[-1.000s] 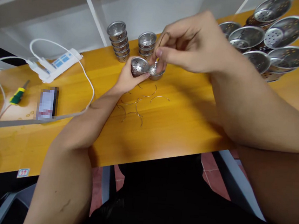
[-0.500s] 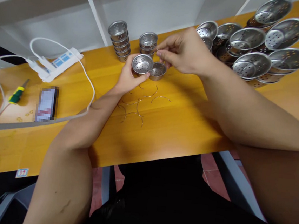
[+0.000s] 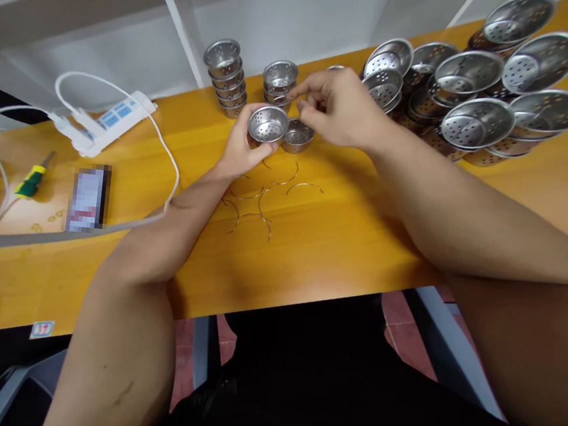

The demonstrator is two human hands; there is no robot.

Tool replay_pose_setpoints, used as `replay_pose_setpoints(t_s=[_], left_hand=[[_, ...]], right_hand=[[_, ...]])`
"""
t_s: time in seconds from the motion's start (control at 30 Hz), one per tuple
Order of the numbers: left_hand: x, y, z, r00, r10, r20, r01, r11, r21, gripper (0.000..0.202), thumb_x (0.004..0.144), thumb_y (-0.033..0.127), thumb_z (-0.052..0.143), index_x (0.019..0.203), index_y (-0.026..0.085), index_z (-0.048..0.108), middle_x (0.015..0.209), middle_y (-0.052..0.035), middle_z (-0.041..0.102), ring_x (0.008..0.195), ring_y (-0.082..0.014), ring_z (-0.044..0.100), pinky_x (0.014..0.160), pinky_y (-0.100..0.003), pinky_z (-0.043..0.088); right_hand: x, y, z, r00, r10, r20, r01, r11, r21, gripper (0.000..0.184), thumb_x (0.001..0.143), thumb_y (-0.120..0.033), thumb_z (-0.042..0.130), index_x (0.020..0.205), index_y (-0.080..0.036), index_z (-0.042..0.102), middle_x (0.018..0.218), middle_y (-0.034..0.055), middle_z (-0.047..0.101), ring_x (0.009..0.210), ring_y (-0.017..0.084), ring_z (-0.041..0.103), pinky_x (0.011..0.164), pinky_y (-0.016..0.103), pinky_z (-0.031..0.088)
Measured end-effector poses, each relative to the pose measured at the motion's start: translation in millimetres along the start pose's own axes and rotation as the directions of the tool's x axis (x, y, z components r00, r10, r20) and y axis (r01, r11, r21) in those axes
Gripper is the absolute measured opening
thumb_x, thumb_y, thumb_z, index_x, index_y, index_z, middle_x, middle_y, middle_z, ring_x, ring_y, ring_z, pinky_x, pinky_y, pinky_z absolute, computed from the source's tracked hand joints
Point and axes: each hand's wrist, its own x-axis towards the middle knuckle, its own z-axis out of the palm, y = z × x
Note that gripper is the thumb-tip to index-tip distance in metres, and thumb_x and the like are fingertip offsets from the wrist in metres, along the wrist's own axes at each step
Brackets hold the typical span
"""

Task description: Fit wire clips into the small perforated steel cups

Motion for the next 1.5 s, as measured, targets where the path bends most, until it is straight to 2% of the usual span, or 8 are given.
replay_pose_setpoints(t_s=[0.3, 0.47, 0.63, 0.77, 0.93, 1.13, 1.33, 1.5], left_hand=[[-1.7, -4.2, 6.5, 0.998, 0.006, 0.059, -0.002, 0.998, -0.069, 0.109, 0.089, 0.104, 0.098, 0.164, 0.034, 0.062, 0.158, -0.0129, 0.079, 0.153, -0.0407, 0.084, 0.133, -0.063, 0.072], [-1.5, -3.6, 6.7, 0.997, -0.019, 0.074, 0.028, 0.992, -0.123, 0.108, 0.089, 0.102, 0.099, 0.164, 0.033, 0.063, 0.158, -0.0129, 0.08, 0.146, -0.0382, 0.087, 0.123, -0.059, 0.078], [-2.3, 2.8, 9.4, 0.988, -0.078, 0.13, 0.102, 0.977, -0.189, 0.119, 0.082, 0.111, 0.097, 0.166, 0.035, 0.063, 0.16, -0.0134, 0.08, 0.146, -0.0391, 0.087, 0.123, -0.06, 0.078], [-3.6, 0.6, 12.6, 0.994, -0.024, 0.105, 0.039, 0.988, -0.146, 0.123, 0.078, 0.109, 0.103, 0.167, 0.033, 0.063, 0.166, -0.0152, 0.078, 0.157, -0.0401, 0.082, 0.137, -0.063, 0.07], [-1.8, -14.5, 14.0, 0.996, 0.009, 0.089, 0.008, 0.98, -0.197, 0.123, 0.076, 0.104, 0.108, 0.166, 0.033, 0.064, 0.164, -0.0137, 0.079, 0.151, -0.0376, 0.083, 0.135, -0.06, 0.069], [1.0, -27.1, 12.2, 0.997, -0.001, 0.079, 0.024, 0.956, -0.292, 0.12, 0.066, 0.096, 0.118, 0.156, 0.033, 0.07, 0.15, -0.0106, 0.086, 0.133, -0.0333, 0.087, 0.116, -0.05, 0.074], [2.3, -29.2, 16.4, 0.995, 0.06, 0.075, -0.031, 0.938, -0.346, 0.124, 0.07, 0.093, 0.117, 0.167, 0.033, 0.069, 0.156, -0.0119, 0.083, 0.146, -0.0369, 0.085, 0.123, -0.054, 0.075], [-2.5, -28.1, 17.4, 0.996, -0.008, 0.092, 0.045, 0.912, -0.407, 0.122, 0.076, 0.101, 0.11, 0.168, 0.037, 0.063, 0.158, -0.0119, 0.079, 0.126, -0.0309, 0.087, 0.103, -0.049, 0.08]], right_hand=[[-3.5, -5.7, 8.1, 0.999, 0.033, 0.018, -0.034, 0.998, 0.048, 0.031, 0.109, 0.0, 0.064, 0.135, -0.018, 0.071, 0.08, -0.0086, 0.058, 0.079, 0.017, 0.048, 0.082, 0.03, 0.039], [-6.9, -6.5, 12.9, 0.998, 0.023, 0.056, -0.024, 0.999, 0.032, 0.049, 0.111, -0.004, 0.065, 0.159, -0.013, 0.068, 0.079, -0.0098, 0.055, 0.08, 0.019, 0.049, 0.084, 0.033, 0.04], [-8.0, -7.6, 21.5, 0.995, 0.071, 0.069, -0.065, 0.994, -0.09, 0.05, 0.122, -0.033, 0.066, 0.168, -0.014, 0.072, 0.094, 0.0028, 0.078, 0.089, 0.025, 0.061, 0.09, 0.038, 0.049], [-5.3, -2.3, 27.9, 0.995, 0.091, 0.031, -0.085, 0.983, -0.162, 0.058, 0.128, -0.059, 0.061, 0.169, -0.02, 0.076, 0.103, 0.0083, 0.086, 0.098, 0.031, 0.067, 0.092, 0.043, 0.051], [5.8, 21.1, 34.1, 0.992, -0.021, -0.125, 0.024, 0.999, 0.024, 0.04, 0.12, -0.066, 0.073, 0.132, -0.029, 0.084, 0.092, 0.005, 0.076, 0.081, 0.029, 0.058, 0.077, 0.043, 0.045], [14.0, 40.6, 34.6, 0.983, -0.099, -0.157, 0.128, 0.975, 0.183, 0.057, 0.102, -0.092, 0.094, 0.101, -0.037, 0.079, 0.072, 0.0011, 0.061, 0.076, 0.029, 0.049, 0.07, 0.047, 0.041], [10.6, 37.5, 39.2, 0.979, -0.143, -0.147, 0.166, 0.972, 0.164, 0.046, 0.112, -0.077, 0.094, 0.106, -0.033, 0.08, 0.071, 0.0, 0.059, 0.074, 0.027, 0.053, 0.073, 0.046, 0.046], [7.7, 35.5, 44.1, 0.977, -0.135, -0.166, 0.164, 0.972, 0.17, 0.035, 0.114, -0.063, 0.096, 0.111, -0.033, 0.079, 0.072, -0.0006, 0.059, 0.072, 0.028, 0.058, 0.07, 0.045, 0.049]])
